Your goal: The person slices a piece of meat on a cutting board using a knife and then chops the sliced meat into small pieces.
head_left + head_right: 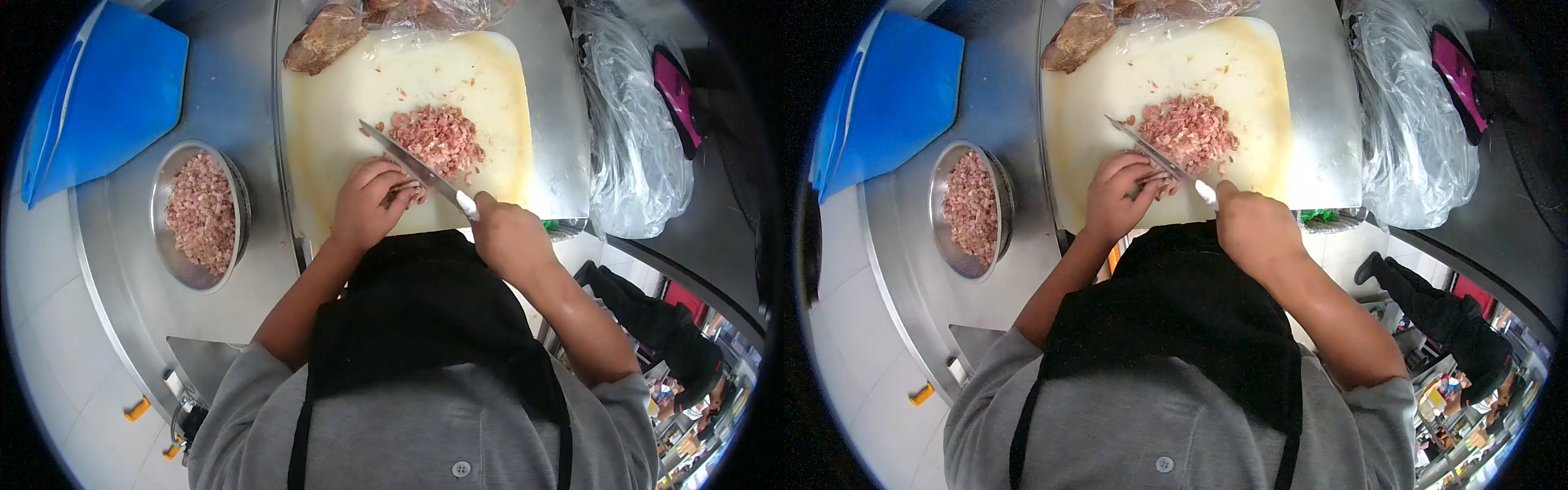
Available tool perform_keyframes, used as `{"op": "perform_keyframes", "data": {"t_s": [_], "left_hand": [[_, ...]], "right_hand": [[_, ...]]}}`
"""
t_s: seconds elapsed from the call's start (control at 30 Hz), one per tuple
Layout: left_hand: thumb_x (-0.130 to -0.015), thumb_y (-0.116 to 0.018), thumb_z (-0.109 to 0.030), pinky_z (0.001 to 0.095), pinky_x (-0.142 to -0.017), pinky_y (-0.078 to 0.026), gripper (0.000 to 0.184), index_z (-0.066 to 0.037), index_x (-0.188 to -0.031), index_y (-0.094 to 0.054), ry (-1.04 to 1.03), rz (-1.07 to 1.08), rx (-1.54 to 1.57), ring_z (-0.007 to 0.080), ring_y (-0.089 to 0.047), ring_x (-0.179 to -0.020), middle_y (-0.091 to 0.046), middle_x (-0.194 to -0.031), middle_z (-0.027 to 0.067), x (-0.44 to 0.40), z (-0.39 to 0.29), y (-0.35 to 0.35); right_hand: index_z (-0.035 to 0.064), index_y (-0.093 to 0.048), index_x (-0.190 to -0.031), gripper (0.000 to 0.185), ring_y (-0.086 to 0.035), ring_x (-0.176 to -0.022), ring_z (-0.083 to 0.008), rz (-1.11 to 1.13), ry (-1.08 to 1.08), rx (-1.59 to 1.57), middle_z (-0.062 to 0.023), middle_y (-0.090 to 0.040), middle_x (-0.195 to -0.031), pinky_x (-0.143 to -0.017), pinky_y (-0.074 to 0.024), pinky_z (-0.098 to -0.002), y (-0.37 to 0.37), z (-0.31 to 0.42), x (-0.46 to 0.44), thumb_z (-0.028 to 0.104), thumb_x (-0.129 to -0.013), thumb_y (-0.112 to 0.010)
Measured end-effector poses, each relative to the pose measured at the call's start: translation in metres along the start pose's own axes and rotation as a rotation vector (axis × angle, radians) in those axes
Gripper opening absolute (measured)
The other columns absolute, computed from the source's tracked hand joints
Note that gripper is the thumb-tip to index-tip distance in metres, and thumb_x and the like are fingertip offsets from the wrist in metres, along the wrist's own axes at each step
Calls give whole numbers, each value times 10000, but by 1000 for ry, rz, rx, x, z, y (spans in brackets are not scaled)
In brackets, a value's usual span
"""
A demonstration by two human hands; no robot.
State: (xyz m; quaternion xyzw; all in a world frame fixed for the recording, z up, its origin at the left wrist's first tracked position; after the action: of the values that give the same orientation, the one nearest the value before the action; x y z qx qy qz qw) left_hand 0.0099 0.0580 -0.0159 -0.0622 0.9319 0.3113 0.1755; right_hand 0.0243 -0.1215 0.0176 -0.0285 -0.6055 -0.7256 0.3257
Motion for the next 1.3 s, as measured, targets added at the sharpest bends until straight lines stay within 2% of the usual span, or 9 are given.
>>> {"op": "perform_keyframes", "data": {"t_s": [0.1,0.3,0.57,0.63,0.83,0.93,1.1,1.2,1.3], "left_hand": [[-747,-786,-81,415,-867,-528,155,-33,-878,-718,-118,-46,-42,322,-631,-989,-667,-993,84,0,-15,16],[-740,-771,-23,415,-852,-521,134,-28,-868,-731,-100,3,-30,304,-649,-983,-678,-1000,83,0,2,3],[-764,-743,-30,392,-859,-535,98,-34,-862,-736,-88,10,-8,293,-648,-941,-675,-932,80,2,12,-4],[-771,-737,-27,394,-864,-536,92,-28,-862,-735,-89,23,-10,293,-650,-944,-677,-931,82,6,11,-7],[-778,-721,-20,410,-871,-533,76,-19,-854,-728,-116,13,-10,305,-650,-958,-679,-937,93,-3,4,3],[-769,-714,-20,423,-883,-522,141,-32,-909,-727,-100,-8,-12,309,-642,-979,-668,-977,89,1,-2,24],[-745,-732,-40,443,-908,-500,247,-75,-988,-710,-196,239,-22,301,-619,-1023,-638,-1062,69,5,-26,7],[-728,-780,-92,423,-863,-501,228,-82,-946,-716,-303,186,-124,307,-633,-950,-646,-968,66,14,-27,-2],[-743,-784,-104,424,-820,-489,175,-93,-906,-721,-265,120,-152,289,-634,-918,-660,-936,45,20,-17,-1]], "right_hand": [[15,-560,-943,93,-698,-694,-389,-12,-15,36,-193,-687,-752,-644,-562,-494,12,8,21,101,-936,-525],[14,-553,-961,89,-705,-685,-364,36,-28,86,-186,-683,-737,-617,-560,-481,1,7,37,86,-931,-512],[3,-562,-1005,123,-712,-721,-376,173,-74,81,-191,-692,-766,-641,-570,-473,-15,14,16,70,-928,-494],[14,-548,-972,128,-690,-725,-403,75,-56,-33,-214,-674,-744,-679,-540,-532,-35,15,-3,122,-915,-586],[14,-555,-971,145,-677,-738,-432,25,-37,-35,-228,-677,-769,-691,-534,-540,-10,5,-5,143,-918,-595],[14,-554,-958,117,-686,-723,-421,18,-35,3,-220,-681,-764,-665,-547,-524,0,6,13,125,-921,-567],[17,-547,-938,100,-691,-675,-413,-59,-18,-6,-208,-680,-735,-622,-559,-516,-1,1,20,116,-926,-554],[18,-544,-934,110,-690,-673,-414,-53,-50,-3,-214,-681,-741,-622,-558,-517,-3,-2,20,128,-933,-555],[17,-545,-937,114,-690,-679,-415,-54,-52,-6,-218,-685,-751,-621,-556,-521,-1,-2,21,131,-938,-552]]}}
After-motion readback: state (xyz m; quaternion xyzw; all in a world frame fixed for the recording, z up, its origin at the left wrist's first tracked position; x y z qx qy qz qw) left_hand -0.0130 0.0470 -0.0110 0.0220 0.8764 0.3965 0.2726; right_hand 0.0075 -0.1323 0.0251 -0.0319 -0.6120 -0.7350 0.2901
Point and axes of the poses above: each hand's wrist, its own x-axis away from the middle knuckle, its own y-axis out of the back of the hand, z = x × y, the point moved 10 cm from there along -x, towards the middle knuckle
